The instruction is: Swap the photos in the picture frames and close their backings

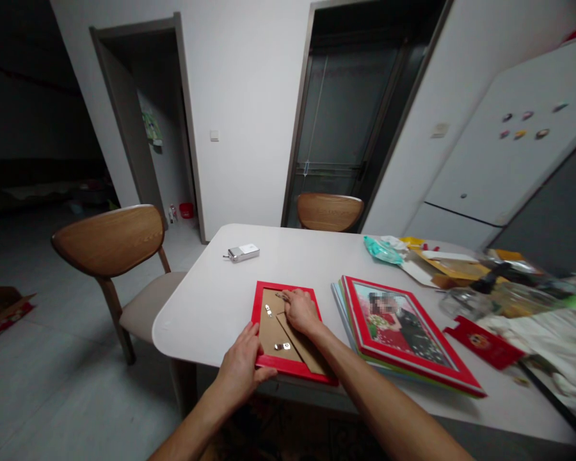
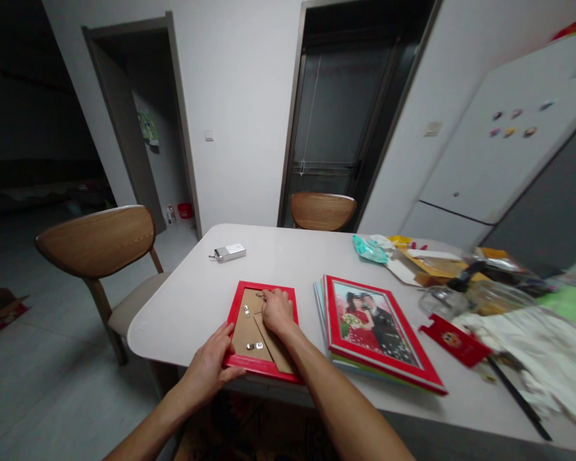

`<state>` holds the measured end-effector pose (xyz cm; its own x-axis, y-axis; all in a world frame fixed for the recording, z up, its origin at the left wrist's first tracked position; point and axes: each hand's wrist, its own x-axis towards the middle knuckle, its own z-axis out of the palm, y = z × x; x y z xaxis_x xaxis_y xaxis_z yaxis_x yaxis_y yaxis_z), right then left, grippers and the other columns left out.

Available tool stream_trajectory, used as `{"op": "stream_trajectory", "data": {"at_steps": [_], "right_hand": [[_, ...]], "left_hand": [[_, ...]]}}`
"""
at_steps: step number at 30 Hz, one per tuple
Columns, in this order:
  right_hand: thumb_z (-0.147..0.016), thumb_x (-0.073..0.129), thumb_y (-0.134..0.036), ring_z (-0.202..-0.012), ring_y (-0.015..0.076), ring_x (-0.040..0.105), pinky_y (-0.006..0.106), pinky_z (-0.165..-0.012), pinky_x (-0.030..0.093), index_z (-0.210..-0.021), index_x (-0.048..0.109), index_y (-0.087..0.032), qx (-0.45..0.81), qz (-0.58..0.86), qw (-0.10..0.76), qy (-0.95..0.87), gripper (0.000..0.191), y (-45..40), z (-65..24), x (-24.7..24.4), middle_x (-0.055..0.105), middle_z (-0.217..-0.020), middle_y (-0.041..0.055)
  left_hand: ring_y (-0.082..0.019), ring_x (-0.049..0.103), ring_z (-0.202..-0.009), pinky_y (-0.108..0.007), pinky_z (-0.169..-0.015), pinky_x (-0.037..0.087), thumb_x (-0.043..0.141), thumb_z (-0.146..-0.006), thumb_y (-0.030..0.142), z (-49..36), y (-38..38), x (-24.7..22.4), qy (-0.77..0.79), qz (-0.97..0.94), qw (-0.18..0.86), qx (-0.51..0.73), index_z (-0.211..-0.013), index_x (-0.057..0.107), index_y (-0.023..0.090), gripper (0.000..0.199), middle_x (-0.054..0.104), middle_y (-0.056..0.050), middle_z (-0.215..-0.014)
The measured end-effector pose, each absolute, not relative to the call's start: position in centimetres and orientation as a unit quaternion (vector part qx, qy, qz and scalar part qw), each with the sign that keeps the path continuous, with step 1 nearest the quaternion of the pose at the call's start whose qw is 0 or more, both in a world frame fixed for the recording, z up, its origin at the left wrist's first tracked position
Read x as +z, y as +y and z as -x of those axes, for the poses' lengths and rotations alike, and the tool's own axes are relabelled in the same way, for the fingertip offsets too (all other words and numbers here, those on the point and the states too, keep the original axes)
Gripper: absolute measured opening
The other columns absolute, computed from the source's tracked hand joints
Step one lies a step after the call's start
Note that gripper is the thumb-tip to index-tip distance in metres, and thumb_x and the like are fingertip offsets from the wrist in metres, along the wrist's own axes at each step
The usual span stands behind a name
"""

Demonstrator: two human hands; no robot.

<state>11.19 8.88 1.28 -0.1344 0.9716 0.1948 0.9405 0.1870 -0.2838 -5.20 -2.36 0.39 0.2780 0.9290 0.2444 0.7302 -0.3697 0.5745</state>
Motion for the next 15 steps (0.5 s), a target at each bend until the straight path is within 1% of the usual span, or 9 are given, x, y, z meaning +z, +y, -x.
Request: {"op": "stream_trajectory", "data": {"at_steps": [3,5,7,12,15], "right_hand": [[-0.070,0.043,-0.015,-0.092,0.0181,0.045,0.025,-0.078,0.032,-0.111,0.052,-0.017,0.043,0.606,0.170,-0.776,0.042,7.8,-13.4,1.5,0.054,-0.100,0.0092],[-0.067,0.044,-0.012,-0.093,0.0183,0.045,0.025,-0.079,0.031,-0.104,0.057,-0.015,0.045,0.592,0.163,-0.788,0.039,7.0,-14.9,1.4,0.054,-0.100,0.0098],[-0.066,0.044,-0.010,-0.090,0.0181,0.045,0.024,-0.078,0.031,-0.094,0.061,-0.014,0.050,0.590,0.153,-0.791,0.033,6.3,-15.9,1.2,0.055,-0.096,0.0097],[-0.071,0.042,-0.013,-0.083,0.0184,0.045,0.024,-0.075,0.032,-0.084,0.064,-0.014,0.022,0.608,0.174,-0.774,0.026,6.0,-16.0,0.8,0.056,-0.087,0.0096],[-0.074,0.040,-0.015,-0.083,0.0190,0.045,0.025,-0.075,0.032,-0.085,0.064,-0.014,0.007,0.611,0.186,-0.770,0.026,5.9,-15.6,1.0,0.057,-0.087,0.0102]], "left_hand": [[-0.027,0.028,-0.121,-0.044,-0.097,0.029,0.069,-0.058,0.030,5.2,-2.4,0.4,0.531,-0.776,0.187,0.285,-0.076,0.051,0.017,0.029,0.038,-0.017,-0.128],[-0.028,0.028,-0.121,-0.044,-0.097,0.029,0.069,-0.058,0.030,5.2,-2.4,0.3,0.532,-0.772,0.195,0.288,-0.074,0.051,0.017,0.028,0.038,-0.017,-0.128],[-0.027,0.028,-0.121,-0.043,-0.097,0.029,0.069,-0.058,0.030,5.2,-2.3,0.3,0.532,-0.771,0.200,0.288,-0.073,0.051,0.017,0.027,0.038,-0.017,-0.128],[-0.027,0.030,-0.121,-0.043,-0.097,0.029,0.070,-0.058,0.028,5.1,-2.3,0.7,0.536,-0.772,0.194,0.281,-0.077,0.051,0.017,0.029,0.039,-0.018,-0.126],[-0.027,0.030,-0.120,-0.043,-0.097,0.030,0.069,-0.059,0.029,5.1,-2.4,1.0,0.533,-0.776,0.192,0.279,-0.076,0.051,0.017,0.028,0.040,-0.017,-0.126]]}}
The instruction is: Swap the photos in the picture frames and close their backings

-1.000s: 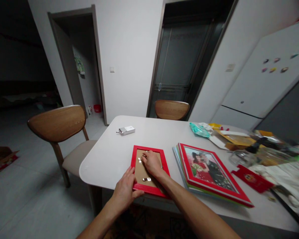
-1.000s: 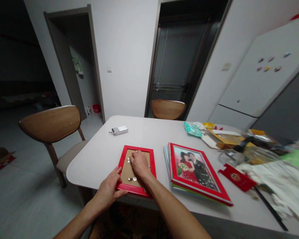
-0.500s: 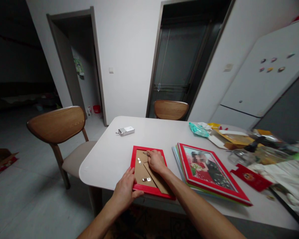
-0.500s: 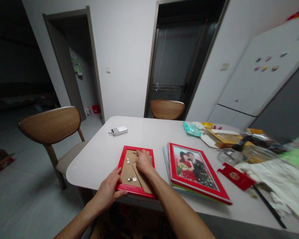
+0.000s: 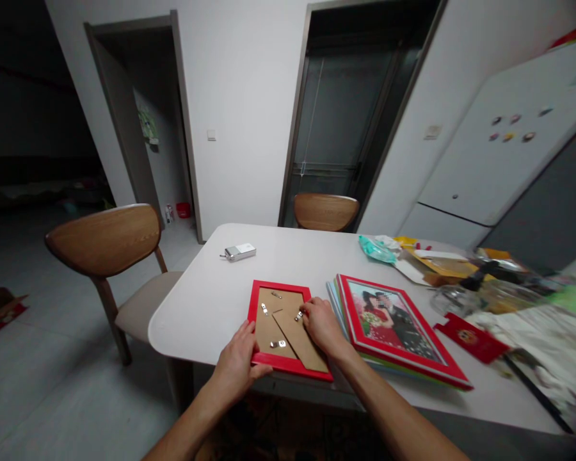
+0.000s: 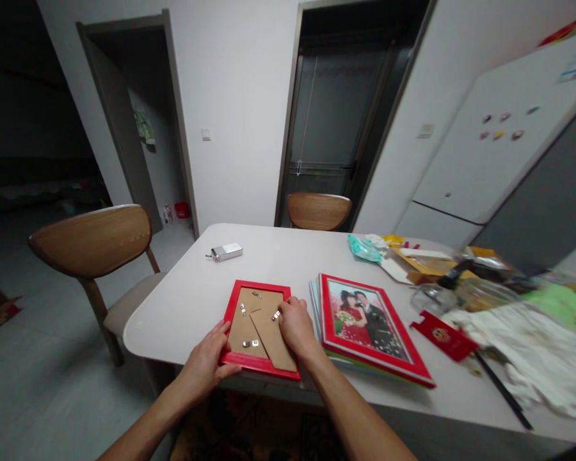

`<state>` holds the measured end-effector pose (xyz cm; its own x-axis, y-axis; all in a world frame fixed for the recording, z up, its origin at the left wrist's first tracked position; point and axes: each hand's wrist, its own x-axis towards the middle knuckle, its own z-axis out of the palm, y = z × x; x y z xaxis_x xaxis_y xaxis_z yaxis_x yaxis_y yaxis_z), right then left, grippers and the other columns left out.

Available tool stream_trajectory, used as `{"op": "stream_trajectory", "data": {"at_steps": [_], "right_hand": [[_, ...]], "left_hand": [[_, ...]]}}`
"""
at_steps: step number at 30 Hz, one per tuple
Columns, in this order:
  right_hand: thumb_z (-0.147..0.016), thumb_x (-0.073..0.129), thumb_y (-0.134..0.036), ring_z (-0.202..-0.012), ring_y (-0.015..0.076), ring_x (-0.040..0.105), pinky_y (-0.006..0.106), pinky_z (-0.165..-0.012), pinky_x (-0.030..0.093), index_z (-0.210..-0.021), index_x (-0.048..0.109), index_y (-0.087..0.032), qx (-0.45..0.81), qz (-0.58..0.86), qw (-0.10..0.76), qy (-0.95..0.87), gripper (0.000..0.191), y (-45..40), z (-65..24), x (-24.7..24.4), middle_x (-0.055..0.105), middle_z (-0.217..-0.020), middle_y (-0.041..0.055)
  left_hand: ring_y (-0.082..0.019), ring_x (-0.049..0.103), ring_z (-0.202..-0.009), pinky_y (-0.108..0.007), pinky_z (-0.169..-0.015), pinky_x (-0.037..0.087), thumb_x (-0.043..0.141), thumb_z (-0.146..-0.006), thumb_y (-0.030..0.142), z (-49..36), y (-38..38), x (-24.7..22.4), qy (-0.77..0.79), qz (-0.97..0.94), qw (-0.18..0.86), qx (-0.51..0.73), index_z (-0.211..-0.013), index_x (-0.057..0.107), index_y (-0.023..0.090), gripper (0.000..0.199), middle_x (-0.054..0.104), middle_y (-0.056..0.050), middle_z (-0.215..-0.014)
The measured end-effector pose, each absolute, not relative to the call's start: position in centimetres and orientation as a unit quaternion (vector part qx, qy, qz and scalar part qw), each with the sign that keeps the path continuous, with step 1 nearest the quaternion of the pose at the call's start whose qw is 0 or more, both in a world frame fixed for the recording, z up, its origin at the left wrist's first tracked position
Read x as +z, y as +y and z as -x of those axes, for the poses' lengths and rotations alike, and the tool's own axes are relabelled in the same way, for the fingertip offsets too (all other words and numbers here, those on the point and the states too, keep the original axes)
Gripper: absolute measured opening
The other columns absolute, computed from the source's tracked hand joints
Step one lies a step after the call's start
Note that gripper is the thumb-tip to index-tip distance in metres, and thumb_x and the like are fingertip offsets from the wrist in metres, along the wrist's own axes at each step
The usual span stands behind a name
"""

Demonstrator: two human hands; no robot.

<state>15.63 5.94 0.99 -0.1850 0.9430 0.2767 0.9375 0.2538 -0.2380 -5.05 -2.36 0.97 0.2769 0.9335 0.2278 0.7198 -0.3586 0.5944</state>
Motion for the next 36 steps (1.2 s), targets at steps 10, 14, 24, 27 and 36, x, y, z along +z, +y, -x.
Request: {"op": "stream_trajectory", "data": {"at_steps": [10,14,24,27,36], "right_hand": [[-0.069,0.051,-0.039,-0.086,0.0201,0.045,0.028,-0.074,0.032,-0.094,0.060,-0.020,0.043,0.575,0.153,-0.802,0.033,0.9,-14.3,2.1,0.056,-0.091,0.0076],[-0.065,0.054,-0.029,-0.088,0.0195,0.047,0.028,-0.077,0.033,-0.099,0.057,-0.018,0.079,0.588,0.175,-0.786,0.036,1.0,-13.6,1.9,0.055,-0.093,0.0081],[-0.061,0.053,-0.021,-0.087,0.0184,0.049,0.027,-0.079,0.037,-0.097,0.057,-0.014,0.103,0.561,0.274,-0.775,0.037,1.0,-13.1,4.6,0.057,-0.090,0.0077],[-0.064,0.053,-0.023,-0.088,0.0175,0.048,0.028,-0.080,0.037,-0.098,0.056,-0.016,0.129,0.510,0.316,-0.790,0.035,0.4,-12.3,4.8,0.056,-0.093,0.0073],[-0.075,0.045,-0.027,-0.092,0.0187,0.049,0.032,-0.083,0.037,-0.096,0.057,-0.016,0.145,0.547,0.332,-0.755,0.027,0.7,-14.6,3.1,0.058,-0.096,0.0088]], "left_hand": [[-0.026,0.031,-0.120,-0.043,-0.097,0.029,0.069,-0.059,0.028,5.3,-2.2,-0.2,0.530,-0.776,0.177,0.292,-0.077,0.051,0.018,0.027,0.040,-0.015,-0.126],[-0.025,0.030,-0.121,-0.042,-0.098,0.029,0.068,-0.059,0.028,5.2,-2.3,-0.1,0.532,-0.771,0.185,0.297,-0.083,0.053,0.017,0.031,0.040,-0.015,-0.127],[-0.021,0.052,-0.100,-0.034,-0.087,0.040,0.053,-0.070,0.027,4.8,-1.3,2.0,0.534,-0.643,0.345,0.426,-0.111,0.044,0.016,0.043,0.056,-0.009,-0.110],[-0.019,0.060,-0.081,-0.031,-0.071,0.047,0.052,-0.070,0.029,5.2,-0.3,1.9,0.512,-0.541,0.443,0.498,-0.099,0.048,0.016,0.032,0.064,-0.005,-0.090],[-0.015,0.058,-0.054,-0.025,-0.051,0.044,0.054,-0.065,0.036,8.9,0.0,1.9,0.516,-0.427,0.514,0.536,-0.076,0.050,0.014,0.025,0.061,0.001,-0.062]]}}
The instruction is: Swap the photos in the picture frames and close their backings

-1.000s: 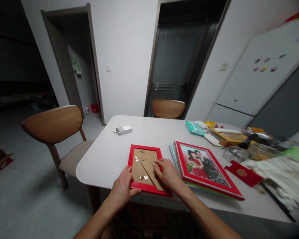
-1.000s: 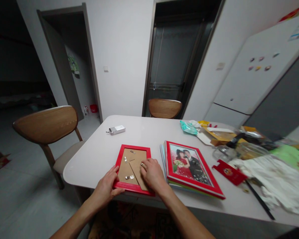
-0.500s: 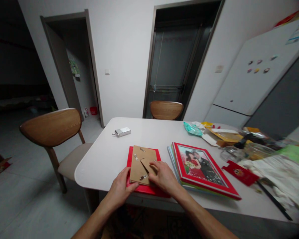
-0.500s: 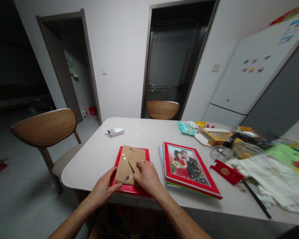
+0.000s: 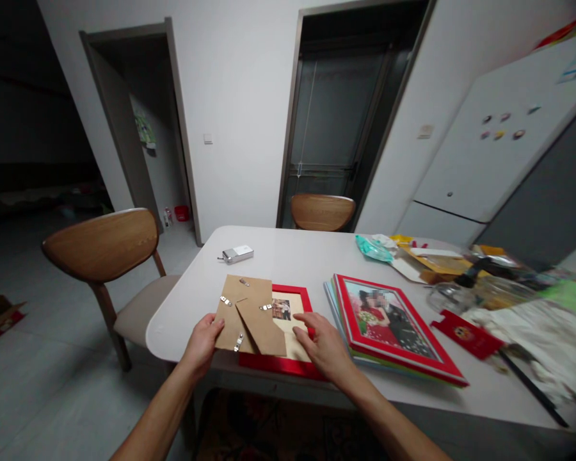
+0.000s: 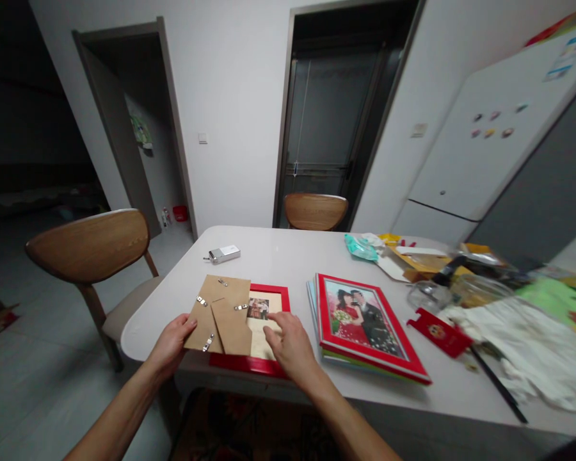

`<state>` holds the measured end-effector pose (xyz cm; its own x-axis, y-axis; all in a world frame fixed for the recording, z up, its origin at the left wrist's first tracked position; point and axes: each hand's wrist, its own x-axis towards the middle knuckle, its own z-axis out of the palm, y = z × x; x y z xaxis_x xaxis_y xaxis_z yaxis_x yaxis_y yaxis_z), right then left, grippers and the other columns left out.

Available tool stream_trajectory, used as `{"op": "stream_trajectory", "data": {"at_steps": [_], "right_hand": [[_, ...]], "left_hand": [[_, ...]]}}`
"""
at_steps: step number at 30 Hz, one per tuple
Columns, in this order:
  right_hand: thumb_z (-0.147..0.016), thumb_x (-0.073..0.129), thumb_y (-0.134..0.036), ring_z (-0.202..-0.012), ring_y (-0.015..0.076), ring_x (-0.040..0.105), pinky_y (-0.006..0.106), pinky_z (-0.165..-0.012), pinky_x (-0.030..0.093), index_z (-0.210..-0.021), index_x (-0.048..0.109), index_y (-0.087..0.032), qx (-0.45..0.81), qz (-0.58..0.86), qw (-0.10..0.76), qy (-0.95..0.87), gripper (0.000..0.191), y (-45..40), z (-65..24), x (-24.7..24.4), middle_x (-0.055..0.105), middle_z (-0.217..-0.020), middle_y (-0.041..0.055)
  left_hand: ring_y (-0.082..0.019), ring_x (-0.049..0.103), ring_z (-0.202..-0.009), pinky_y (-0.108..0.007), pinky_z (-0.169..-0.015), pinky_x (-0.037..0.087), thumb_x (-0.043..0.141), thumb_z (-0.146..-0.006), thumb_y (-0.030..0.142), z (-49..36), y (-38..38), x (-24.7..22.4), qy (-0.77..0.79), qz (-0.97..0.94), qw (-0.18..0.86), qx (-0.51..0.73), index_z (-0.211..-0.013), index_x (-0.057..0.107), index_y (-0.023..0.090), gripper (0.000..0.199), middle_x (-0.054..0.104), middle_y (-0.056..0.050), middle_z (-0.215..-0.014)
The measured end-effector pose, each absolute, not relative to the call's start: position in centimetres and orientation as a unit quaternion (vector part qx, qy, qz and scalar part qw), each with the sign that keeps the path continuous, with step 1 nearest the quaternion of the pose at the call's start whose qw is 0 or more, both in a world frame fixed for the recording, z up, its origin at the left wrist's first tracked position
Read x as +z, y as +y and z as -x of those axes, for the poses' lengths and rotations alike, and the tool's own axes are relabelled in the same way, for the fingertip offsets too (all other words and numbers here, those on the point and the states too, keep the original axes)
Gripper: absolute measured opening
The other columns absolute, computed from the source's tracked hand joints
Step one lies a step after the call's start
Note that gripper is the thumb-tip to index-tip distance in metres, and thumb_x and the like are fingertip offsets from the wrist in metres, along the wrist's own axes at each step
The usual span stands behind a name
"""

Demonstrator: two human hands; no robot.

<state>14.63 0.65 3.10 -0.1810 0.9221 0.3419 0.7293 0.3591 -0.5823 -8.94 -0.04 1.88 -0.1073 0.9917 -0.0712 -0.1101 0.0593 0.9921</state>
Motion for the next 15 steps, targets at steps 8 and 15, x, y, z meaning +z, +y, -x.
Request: {"op": "stream_trajectory", "data": {"at_steps": [8,15], "right_hand": [[-0.074,0.045,-0.028,-0.103,0.0236,0.041,0.033,-0.086,0.032,-0.104,0.056,-0.014,0.046,0.608,0.205,-0.765,0.035,0.8,-14.8,1.8,0.049,-0.113,0.0128],[-0.074,0.042,-0.024,-0.087,0.0220,0.050,0.030,-0.076,0.035,-0.113,0.046,-0.012,0.042,0.667,0.150,-0.728,0.041,2.1,-15.9,1.1,0.055,-0.093,0.0134]], "left_hand": [[-0.015,0.058,-0.054,-0.024,-0.051,0.043,0.051,-0.067,0.032,12.6,1.0,1.6,0.586,-0.426,0.448,0.525,-0.079,0.051,0.014,0.021,0.060,0.001,-0.060],[-0.019,0.061,-0.064,-0.026,-0.058,0.045,0.055,-0.065,0.024,16.5,1.4,1.2,0.687,-0.459,0.346,0.445,-0.095,0.049,0.015,0.031,0.064,-0.003,-0.072]]}}
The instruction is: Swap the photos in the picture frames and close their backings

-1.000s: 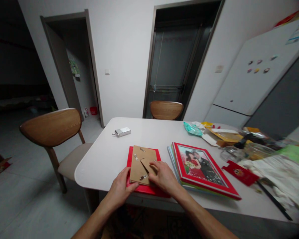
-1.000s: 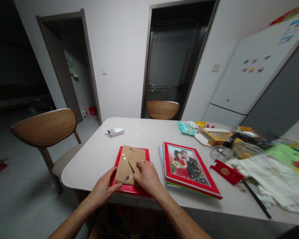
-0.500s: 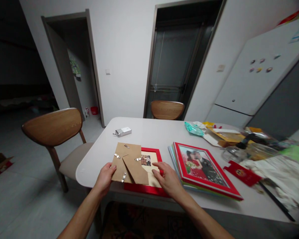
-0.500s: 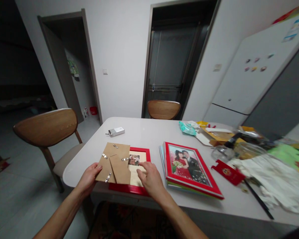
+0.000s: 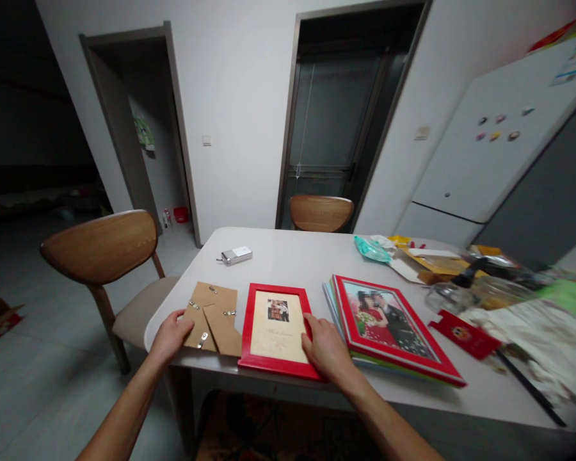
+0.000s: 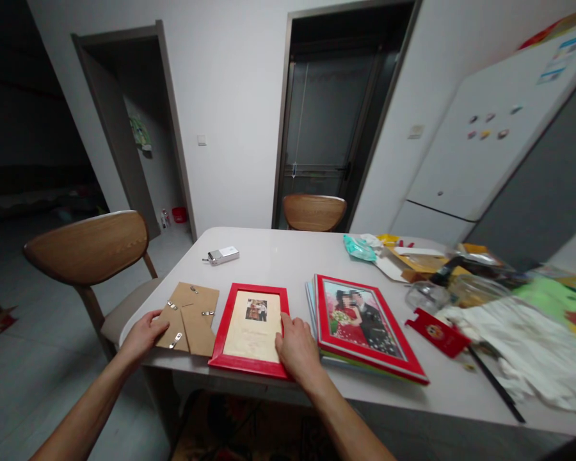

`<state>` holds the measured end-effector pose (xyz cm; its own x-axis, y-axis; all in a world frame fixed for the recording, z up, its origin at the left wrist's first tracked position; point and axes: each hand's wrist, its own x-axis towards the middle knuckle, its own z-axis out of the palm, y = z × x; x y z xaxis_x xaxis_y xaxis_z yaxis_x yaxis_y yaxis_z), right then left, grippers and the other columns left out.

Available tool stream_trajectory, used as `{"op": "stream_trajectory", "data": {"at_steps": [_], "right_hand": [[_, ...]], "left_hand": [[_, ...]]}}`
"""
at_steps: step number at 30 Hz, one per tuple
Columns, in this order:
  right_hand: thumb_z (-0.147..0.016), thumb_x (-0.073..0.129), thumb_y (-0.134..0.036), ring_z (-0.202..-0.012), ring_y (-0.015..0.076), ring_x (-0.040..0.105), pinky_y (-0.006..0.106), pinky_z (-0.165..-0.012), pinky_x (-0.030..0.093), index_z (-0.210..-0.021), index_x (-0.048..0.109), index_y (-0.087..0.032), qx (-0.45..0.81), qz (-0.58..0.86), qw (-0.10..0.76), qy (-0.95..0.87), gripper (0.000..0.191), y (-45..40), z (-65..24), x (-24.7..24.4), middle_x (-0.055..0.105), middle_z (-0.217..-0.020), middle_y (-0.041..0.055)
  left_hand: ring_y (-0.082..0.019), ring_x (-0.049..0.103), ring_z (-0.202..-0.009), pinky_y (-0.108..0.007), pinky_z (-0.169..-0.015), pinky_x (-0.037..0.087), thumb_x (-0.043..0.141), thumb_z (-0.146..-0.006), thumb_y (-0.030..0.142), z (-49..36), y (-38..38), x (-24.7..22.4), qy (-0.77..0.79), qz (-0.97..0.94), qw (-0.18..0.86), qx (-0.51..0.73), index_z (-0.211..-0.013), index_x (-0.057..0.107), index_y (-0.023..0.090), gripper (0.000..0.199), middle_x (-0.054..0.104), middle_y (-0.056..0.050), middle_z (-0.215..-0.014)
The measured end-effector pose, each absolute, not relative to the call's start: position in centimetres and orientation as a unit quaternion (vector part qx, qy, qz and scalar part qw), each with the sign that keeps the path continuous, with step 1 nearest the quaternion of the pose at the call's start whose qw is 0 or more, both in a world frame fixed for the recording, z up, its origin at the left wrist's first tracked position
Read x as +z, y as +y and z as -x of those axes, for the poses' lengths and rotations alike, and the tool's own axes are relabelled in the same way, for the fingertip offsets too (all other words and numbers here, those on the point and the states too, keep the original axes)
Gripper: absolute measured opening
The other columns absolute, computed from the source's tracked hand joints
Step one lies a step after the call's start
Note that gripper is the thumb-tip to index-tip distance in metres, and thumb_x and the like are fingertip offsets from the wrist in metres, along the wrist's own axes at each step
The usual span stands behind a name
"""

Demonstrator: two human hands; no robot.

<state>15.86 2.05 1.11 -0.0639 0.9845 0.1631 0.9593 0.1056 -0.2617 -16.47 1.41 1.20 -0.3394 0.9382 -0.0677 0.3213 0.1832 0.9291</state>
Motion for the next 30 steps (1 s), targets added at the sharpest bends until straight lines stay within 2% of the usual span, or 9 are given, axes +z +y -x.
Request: {"op": "stream_trajectory", "data": {"at_steps": [3,6,10,13,16,20,22,26,30], "right_hand": [[-0.071,0.040,-0.018,-0.082,0.0225,0.054,0.030,-0.070,0.038,-0.117,0.041,-0.009,0.056,0.682,0.160,-0.712,0.046,2.8,-16.0,1.0,0.056,-0.092,0.0154],[-0.068,0.043,-0.015,-0.085,0.0236,0.054,0.031,-0.073,0.038,-0.120,0.036,-0.006,0.087,0.691,0.207,-0.687,0.053,3.4,-16.2,1.1,0.056,-0.097,0.0177],[-0.066,0.041,-0.014,-0.076,0.0186,0.058,0.028,-0.068,0.044,-0.124,0.029,-0.011,0.284,0.656,0.339,-0.612,0.059,3.0,-16.1,1.9,0.061,-0.093,0.0113],[-0.066,0.040,-0.016,-0.057,0.0156,0.059,0.026,-0.053,0.046,-0.129,0.018,-0.016,0.472,0.585,0.434,-0.497,0.066,1.9,-15.5,3.5,0.063,-0.073,0.0029],[-0.065,0.045,-0.017,-0.048,0.0146,0.057,0.026,-0.047,0.046,-0.131,0.010,-0.021,0.556,0.528,0.494,-0.411,0.074,0.8,-14.7,5.5,0.061,-0.061,-0.0024],[-0.062,0.052,-0.016,-0.043,0.0132,0.055,0.025,-0.045,0.046,-0.130,0.018,-0.022,0.572,0.498,0.527,-0.383,0.076,0.2,-14.2,7.3,0.058,-0.054,-0.0053],[-0.061,0.054,-0.016,-0.043,0.0127,0.054,0.024,-0.045,0.046,-0.128,0.022,-0.020,0.577,0.492,0.527,-0.385,0.075,0.2,-14.2,7.6,0.057,-0.054,-0.0048],[-0.060,0.055,-0.019,-0.046,0.0102,0.054,0.023,-0.047,0.046,-0.127,0.025,-0.018,0.564,0.495,0.513,-0.418,0.073,0.6,-14.5,6.8,0.061,-0.069,-0.0009],[-0.063,0.049,-0.021,-0.057,0.0120,0.057,0.021,-0.048,0.044,-0.126,0.026,-0.016,0.474,0.568,0.457,-0.493,0.067,1.5,-15.4,4.7,0.061,-0.077,0.0024]], "left_hand": [[-0.025,0.060,-0.078,-0.031,-0.067,0.043,0.060,-0.061,0.028,16.2,1.3,1.3,0.728,-0.478,0.275,0.408,-0.106,0.046,0.017,0.048,0.063,-0.006,-0.082],[-0.028,0.055,-0.092,-0.035,-0.075,0.040,0.055,-0.066,0.035,15.8,1.2,1.3,0.775,-0.531,0.155,0.305,-0.114,0.041,0.018,0.052,0.060,-0.010,-0.097],[-0.027,0.045,-0.105,-0.038,-0.087,0.035,0.052,-0.069,0.028,14.1,0.6,1.3,0.751,-0.607,0.016,0.261,-0.113,0.042,0.014,0.047,0.052,-0.012,-0.110],[-0.024,0.042,-0.108,-0.039,-0.092,0.033,0.051,-0.070,0.024,10.4,-0.5,1.8,0.664,-0.670,0.037,0.331,-0.114,0.040,0.016,0.045,0.049,-0.010,-0.113],[-0.023,0.038,-0.113,-0.040,-0.096,0.031,0.056,-0.068,0.025,5.3,-1.6,2.8,0.549,-0.743,0.112,0.366,-0.116,0.039,0.018,0.051,0.043,-0.010,-0.122],[-0.023,0.035,-0.116,-0.040,-0.097,0.031,0.057,-0.069,0.028,0.1,-2.1,4.2,0.462,-0.794,0.147,0.367,-0.118,0.038,0.017,0.055,0.039,-0.010,-0.127],[-0.023,0.039,-0.113,-0.039,-0.095,0.034,0.054,-0.071,0.028,-0.8,-2.0,4.7,0.443,-0.813,0.138,0.351,-0.118,0.038,0.017,0.051,0.043,-0.010,-0.124],[-0.020,0.050,-0.101,-0.032,-0.089,0.040,0.041,-0.078,0.020,-0.2,-2.2,5.6,0.416,-0.840,0.093,0.335,-0.120,0.036,0.015,0.043,0.054,-0.010,-0.111],[-0.019,0.055,-0.091,-0.030,-0.081,0.044,0.038,-0.076,0.014,2.6,-2.3,6.4,0.508,-0.746,0.073,0.425,-0.124,0.031,0.015,0.049,0.057,-0.010,-0.103]]}}
